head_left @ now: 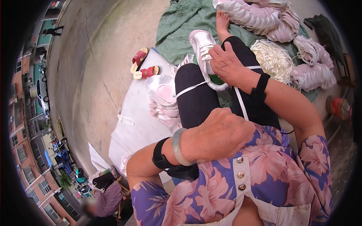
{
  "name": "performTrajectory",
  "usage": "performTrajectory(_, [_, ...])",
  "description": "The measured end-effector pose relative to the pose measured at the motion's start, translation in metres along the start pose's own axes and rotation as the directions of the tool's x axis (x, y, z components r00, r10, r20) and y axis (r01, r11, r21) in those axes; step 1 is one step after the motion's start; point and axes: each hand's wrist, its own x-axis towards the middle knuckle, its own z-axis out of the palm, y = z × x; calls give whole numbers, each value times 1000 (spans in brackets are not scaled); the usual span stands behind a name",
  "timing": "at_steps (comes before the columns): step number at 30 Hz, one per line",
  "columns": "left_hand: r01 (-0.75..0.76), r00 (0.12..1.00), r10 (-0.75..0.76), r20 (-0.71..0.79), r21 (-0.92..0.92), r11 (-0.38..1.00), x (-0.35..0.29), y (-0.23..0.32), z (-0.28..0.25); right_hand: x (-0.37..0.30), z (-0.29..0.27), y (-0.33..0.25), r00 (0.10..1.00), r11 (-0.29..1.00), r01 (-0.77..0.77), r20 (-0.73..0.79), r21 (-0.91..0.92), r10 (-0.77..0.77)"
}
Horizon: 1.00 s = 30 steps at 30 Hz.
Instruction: Lacing and tying pink and white shoes in an outdoor workshop area.
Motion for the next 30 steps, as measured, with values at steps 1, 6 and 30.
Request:
performTrajectory(1, [6, 1000, -6, 18, 21, 1000, -1, 0, 0, 1, 2, 1, 996, 991, -17, -88, 135, 29])
performTrajectory(6, [47, 997, -44, -58, 53, 997, -20, -5, -9, 4, 4, 7, 925, 819, -110, -244, 563, 293])
performTrajectory(30, [624, 781, -257, -569, 720, 303, -209, -101, -36, -137, -25, 138, 987, 752, -114, -15, 649, 162])
